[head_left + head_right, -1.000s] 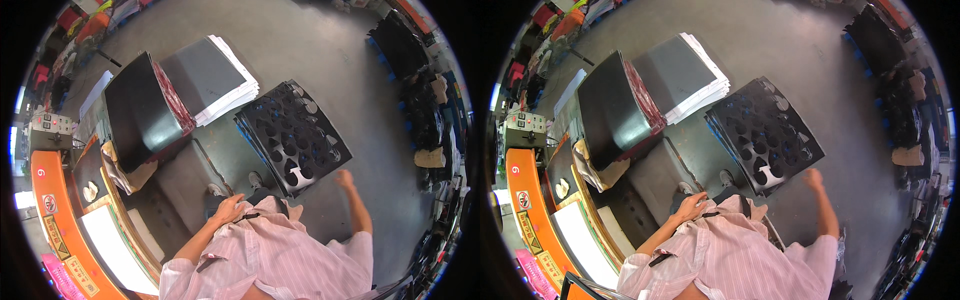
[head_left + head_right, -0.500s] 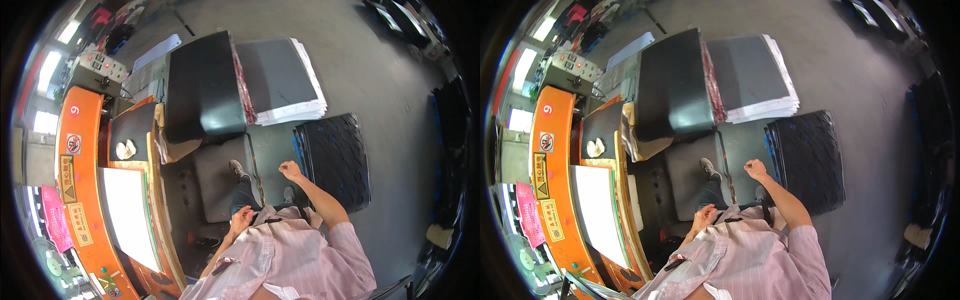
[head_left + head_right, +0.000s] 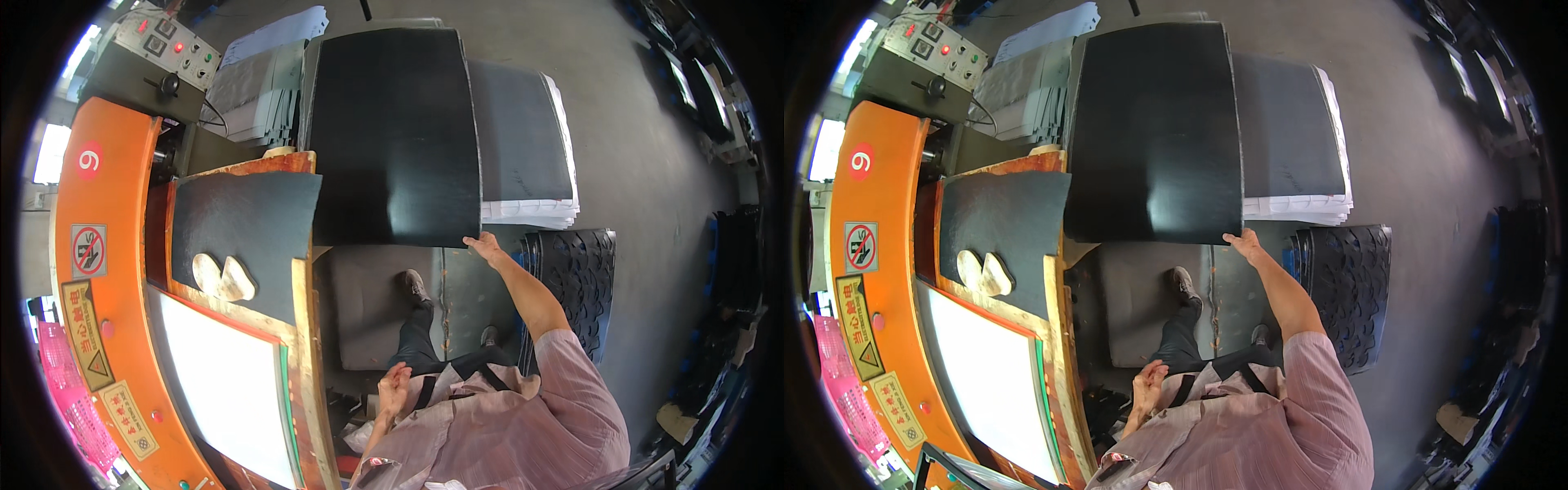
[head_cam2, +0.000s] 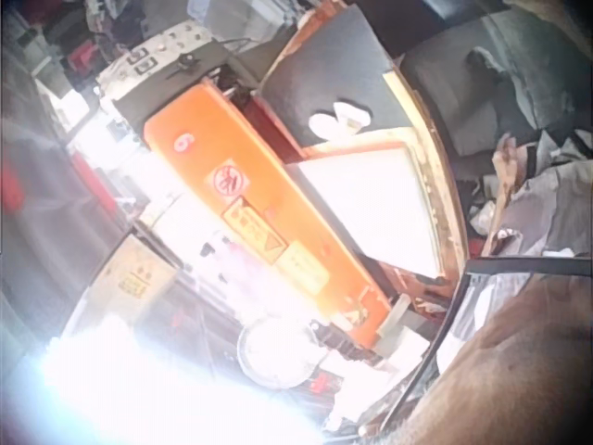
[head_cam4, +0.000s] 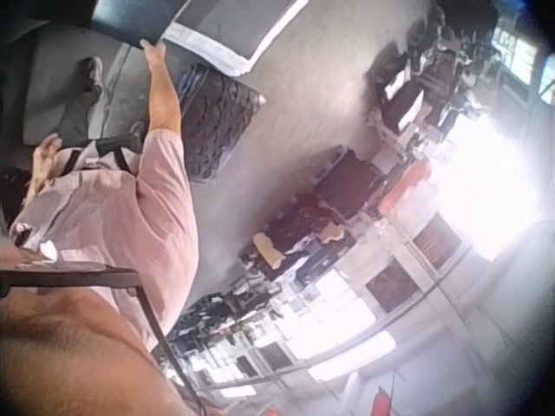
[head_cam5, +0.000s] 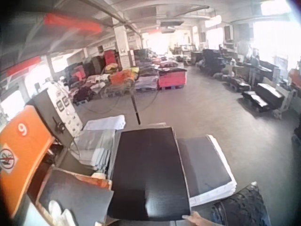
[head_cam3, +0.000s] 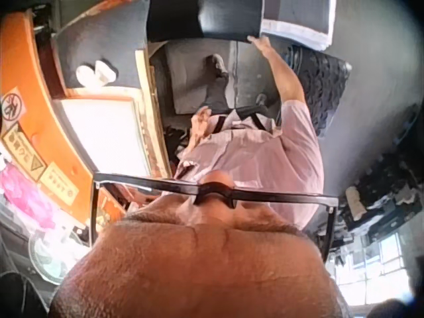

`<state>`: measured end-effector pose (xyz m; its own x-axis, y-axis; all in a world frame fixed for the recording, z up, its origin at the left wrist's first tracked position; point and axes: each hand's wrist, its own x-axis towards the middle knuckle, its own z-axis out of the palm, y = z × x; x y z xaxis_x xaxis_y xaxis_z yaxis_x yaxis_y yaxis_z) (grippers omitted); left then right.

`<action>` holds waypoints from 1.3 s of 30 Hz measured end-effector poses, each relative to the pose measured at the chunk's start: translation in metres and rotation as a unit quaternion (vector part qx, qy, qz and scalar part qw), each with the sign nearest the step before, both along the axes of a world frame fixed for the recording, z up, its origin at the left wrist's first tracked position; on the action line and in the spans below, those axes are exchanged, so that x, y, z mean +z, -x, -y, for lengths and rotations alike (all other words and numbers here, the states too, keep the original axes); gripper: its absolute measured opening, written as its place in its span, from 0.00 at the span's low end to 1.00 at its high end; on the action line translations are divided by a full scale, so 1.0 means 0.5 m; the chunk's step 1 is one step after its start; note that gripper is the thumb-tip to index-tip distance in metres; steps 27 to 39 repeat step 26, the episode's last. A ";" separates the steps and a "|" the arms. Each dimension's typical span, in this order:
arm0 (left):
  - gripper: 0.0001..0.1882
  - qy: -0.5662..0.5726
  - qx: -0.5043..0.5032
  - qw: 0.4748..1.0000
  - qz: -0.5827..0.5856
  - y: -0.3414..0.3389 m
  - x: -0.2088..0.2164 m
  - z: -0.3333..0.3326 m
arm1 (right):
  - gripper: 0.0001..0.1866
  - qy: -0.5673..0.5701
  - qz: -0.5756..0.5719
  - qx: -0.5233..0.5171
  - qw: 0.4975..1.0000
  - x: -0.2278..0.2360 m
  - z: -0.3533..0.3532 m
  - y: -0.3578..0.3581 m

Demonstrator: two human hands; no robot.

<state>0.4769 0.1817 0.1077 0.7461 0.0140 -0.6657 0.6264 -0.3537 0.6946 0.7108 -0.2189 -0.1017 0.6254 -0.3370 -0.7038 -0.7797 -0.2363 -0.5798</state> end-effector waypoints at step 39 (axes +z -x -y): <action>0.18 0.093 0.101 0.979 0.154 -0.127 -0.003 0.160 | 0.21 -0.168 0.259 0.114 0.944 0.421 -0.132 -0.247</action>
